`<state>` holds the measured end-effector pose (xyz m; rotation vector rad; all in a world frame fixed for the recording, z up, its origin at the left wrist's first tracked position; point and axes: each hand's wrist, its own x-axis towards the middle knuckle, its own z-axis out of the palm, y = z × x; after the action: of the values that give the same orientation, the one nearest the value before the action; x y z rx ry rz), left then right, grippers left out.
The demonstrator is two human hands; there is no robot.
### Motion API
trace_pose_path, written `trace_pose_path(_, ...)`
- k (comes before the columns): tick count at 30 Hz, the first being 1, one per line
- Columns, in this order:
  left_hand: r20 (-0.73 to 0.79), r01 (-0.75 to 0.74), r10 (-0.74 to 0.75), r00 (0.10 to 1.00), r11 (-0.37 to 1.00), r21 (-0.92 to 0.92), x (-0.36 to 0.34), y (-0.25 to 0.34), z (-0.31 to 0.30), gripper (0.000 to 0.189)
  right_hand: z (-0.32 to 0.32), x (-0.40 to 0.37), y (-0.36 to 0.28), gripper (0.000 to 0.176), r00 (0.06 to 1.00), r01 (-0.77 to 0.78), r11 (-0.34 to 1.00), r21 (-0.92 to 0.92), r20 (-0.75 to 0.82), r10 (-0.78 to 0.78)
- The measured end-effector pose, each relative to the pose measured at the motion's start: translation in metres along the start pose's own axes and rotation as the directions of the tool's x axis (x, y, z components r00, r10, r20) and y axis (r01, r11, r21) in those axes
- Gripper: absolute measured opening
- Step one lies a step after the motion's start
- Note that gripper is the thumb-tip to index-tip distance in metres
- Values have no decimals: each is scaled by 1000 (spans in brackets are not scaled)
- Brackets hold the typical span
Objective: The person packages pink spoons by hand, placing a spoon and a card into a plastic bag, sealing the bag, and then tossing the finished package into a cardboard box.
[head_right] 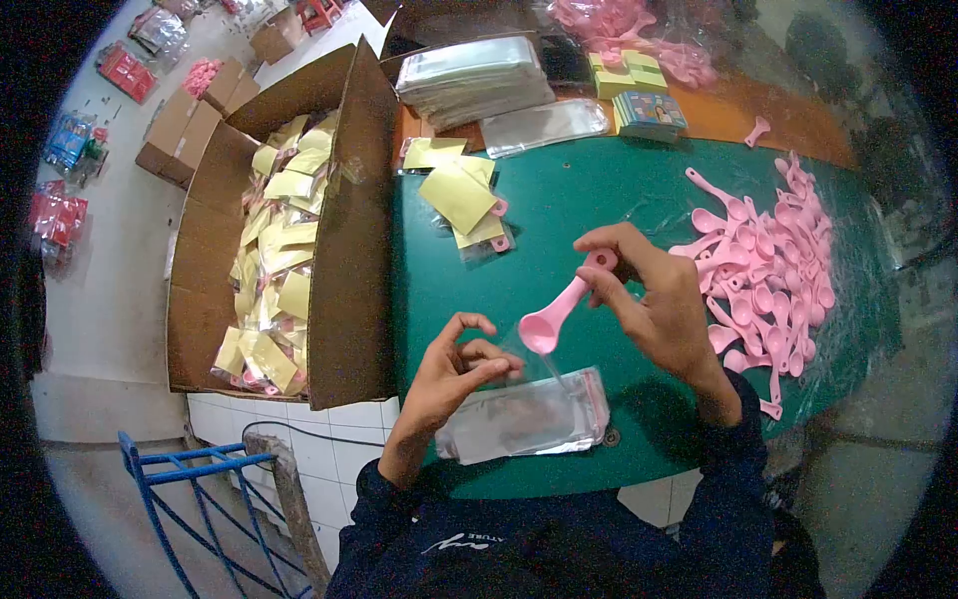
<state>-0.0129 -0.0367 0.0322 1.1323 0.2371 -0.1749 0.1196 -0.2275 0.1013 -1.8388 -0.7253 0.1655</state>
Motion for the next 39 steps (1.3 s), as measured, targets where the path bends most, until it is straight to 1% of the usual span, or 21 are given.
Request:
trace_pose_path(4, -106, -39, 41, 994, 999, 27, 5, 1, 1, 37, 10, -4, -4, 18, 995, 14, 995, 96, -97, -5)
trace_pose_path(5, -105, -41, 42, 994, 999, 19, 6, 1, 1, 37, 11, -4, -4, 18, 993, 18, 992, 125, -120, -2)
trace_pose_path(8, -101, -47, 45, 994, 999, -19, 9, 0, 4, 36, 10, -3, -2, 18, 999, 33, 999, 39, -28, -31)
trace_pose_path(10, -94, -54, 48, 994, 996, -66, 11, 0, 7, 34, 9, -3, -1, 21, 999, 29, 999, 26, -18, -29)
trace_pose_path(11, -76, -72, 68, 995, 996, -54, 12, 1, 9, 33, 9, -2, -1, 22, 1000, 27, 999, 20, -13, -27)
trace_pose_path(14, 1, -137, 137, 991, 991, 12, 17, 3, 15, 33, 12, -2, -1, 26, 996, -67, 994, 84, 59, 62)
trace_pose_path(17, 130, -219, 200, 971, 964, 153, 21, 5, 18, 30, 12, -3, -1, 29, 991, 98, 994, -54, 98, -92)
trace_pose_path(20, 256, -156, 54, 965, 905, 396, 27, 0, 8, 30, 7, -5, -5, 28, 983, 176, 981, -86, 68, -170)
trace_pose_path(21, 264, -161, 56, 963, 903, 397, 27, 4, 10, 34, 7, -8, -5, 27, 994, 99, 994, -54, 39, -97)
trace_pose_path(24, 252, -166, 112, 961, 965, 205, 26, 21, 15, 32, 2, 0, -1, 33, 905, 384, 912, -147, 256, -340)
trace_pose_path(25, 221, -168, 127, 967, 969, 180, 27, 19, 14, 32, 6, 3, -1, 44, 879, 416, 900, -129, 312, -361)
trace_pose_path(28, 149, -210, 191, 970, 970, 121, 30, 15, 10, 32, 7, 21, 11, 52, 819, 453, 887, 91, 350, -455)
trace_pose_path(29, 139, -240, 224, 965, 965, 110, 30, 15, 9, 32, -2, 39, 16, 53, 845, 420, 901, 109, 314, -432)
trace_pose_path(30, 127, -268, 255, 958, 958, 100, 28, 16, 7, 32, -16, 66, 33, 49, 898, 412, 906, -97, 212, -386)
trace_pose_path(31, 171, -298, 276, 946, 948, 115, 25, 19, 5, 31, -34, 99, 62, 46, 930, 366, 883, -294, 92, -355)
trace_pose_path(32, 216, -329, 297, 930, 935, 130, 21, 23, 2, 31, -58, 139, 107, 37, 926, 305, 801, -515, -36, -376)
trace_pose_path(33, 262, -361, 315, 912, 921, 146, 18, 27, 0, 31, -71, 166, 129, 37, 942, 25, 856, -517, -275, -194)
trace_pose_path(34, 272, -383, 337, 902, 913, 141, 15, 30, -3, 31, -100, 201, 167, 35, 953, -180, 748, -638, -302, -28)
trace_pose_path(36, 285, -435, 387, 877, 891, 129, 10, 33, -7, 31, -118, 222, 200, 36, 938, -332, 482, -811, -340, 73)
trace_pose_path(37, 279, -458, 405, 871, 874, 161, 9, 35, -10, 31, -122, 228, 216, 36, 925, -369, 503, -782, -362, 115)
trace_pose_path(39, 232, -374, 337, 913, 916, 143, 7, 35, -13, 31, -122, 232, 240, 35, 893, -446, 531, -720, -398, 211)
